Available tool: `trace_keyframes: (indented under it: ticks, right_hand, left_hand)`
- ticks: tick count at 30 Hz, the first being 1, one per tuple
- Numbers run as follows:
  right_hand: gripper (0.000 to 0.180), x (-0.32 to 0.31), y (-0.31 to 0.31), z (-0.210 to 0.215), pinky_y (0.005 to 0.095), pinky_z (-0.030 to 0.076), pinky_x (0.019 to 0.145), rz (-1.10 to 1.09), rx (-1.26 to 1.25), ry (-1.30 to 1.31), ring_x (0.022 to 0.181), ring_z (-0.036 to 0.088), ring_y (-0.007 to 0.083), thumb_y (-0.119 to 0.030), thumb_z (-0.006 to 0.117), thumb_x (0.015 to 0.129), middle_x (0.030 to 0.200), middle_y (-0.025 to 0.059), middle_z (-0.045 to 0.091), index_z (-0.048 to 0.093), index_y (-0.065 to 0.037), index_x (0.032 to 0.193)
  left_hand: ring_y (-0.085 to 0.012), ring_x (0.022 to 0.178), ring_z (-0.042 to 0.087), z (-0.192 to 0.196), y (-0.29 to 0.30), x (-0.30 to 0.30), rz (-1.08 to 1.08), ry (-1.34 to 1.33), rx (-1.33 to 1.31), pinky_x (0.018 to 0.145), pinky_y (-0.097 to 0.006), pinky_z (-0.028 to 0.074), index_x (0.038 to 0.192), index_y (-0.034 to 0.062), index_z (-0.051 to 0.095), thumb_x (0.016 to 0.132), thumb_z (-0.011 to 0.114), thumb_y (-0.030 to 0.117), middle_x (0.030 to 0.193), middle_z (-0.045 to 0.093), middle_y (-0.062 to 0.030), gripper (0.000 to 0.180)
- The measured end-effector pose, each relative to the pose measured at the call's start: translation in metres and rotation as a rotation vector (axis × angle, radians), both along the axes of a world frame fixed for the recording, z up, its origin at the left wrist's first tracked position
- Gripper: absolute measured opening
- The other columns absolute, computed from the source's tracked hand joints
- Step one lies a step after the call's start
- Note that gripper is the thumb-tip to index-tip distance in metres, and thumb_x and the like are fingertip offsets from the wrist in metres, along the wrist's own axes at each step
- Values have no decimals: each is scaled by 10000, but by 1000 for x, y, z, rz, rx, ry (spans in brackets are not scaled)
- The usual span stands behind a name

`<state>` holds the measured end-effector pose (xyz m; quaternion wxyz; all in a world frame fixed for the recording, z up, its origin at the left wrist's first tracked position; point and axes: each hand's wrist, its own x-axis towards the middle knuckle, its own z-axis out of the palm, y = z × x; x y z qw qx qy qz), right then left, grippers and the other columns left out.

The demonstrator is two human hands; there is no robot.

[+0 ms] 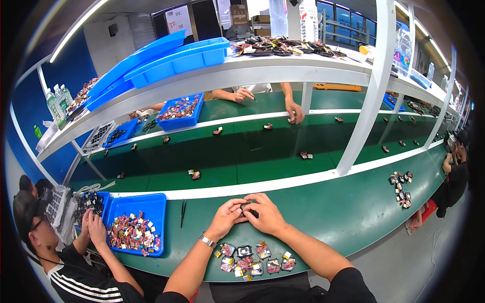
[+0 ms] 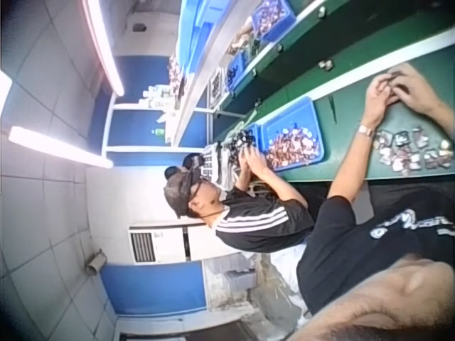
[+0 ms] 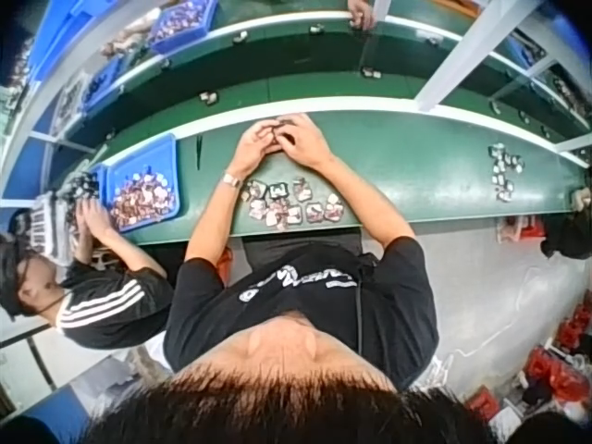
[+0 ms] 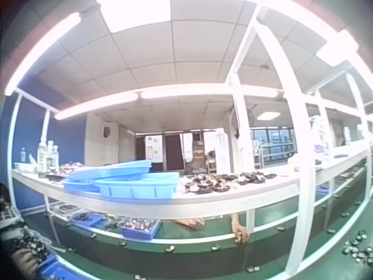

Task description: Assembling small decorative or electronic parts by hand and using tweezers at an industrial workbench.

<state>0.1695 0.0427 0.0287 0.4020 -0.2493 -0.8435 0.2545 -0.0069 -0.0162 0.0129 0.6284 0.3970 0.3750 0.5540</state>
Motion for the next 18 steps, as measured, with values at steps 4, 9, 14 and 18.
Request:
trace_keyframes:
  ticks: [4,9,14,18]
  right_hand:
    - [107,1,1,-2,370,486,907,-10,-15,33,1104,563,282,-95,695,783,1140,90,623,707,-68,886]
    - [148,0,1,-7,373,477,931,12,-105,70,1113,564,282,-85,702,783,1148,84,632,727,-84,929]
    - [173,1,4,-11,380,459,968,37,-154,68,1133,563,282,-81,707,781,1176,76,633,732,-98,951]
    - [187,-5,-2,-5,387,451,989,38,-129,83,1173,540,286,-82,706,783,1218,74,623,731,-97,968]
  left_hand:
    - [-194,1102,609,0,1,0,1,-10,-5,954,-363,531,1255,4,486,985,500,72,1198,601,-113,279]
    - [-199,1093,616,0,1,-2,-12,-46,1,955,-377,536,1245,0,490,978,514,69,1184,610,-117,277]
    - [-199,1083,620,1,0,-1,-2,-44,-11,947,-368,539,1235,2,489,973,530,72,1178,615,-120,275]
    - [-188,1068,625,-7,0,-3,65,-5,29,922,-341,546,1222,-1,490,971,527,50,1158,624,-119,259]
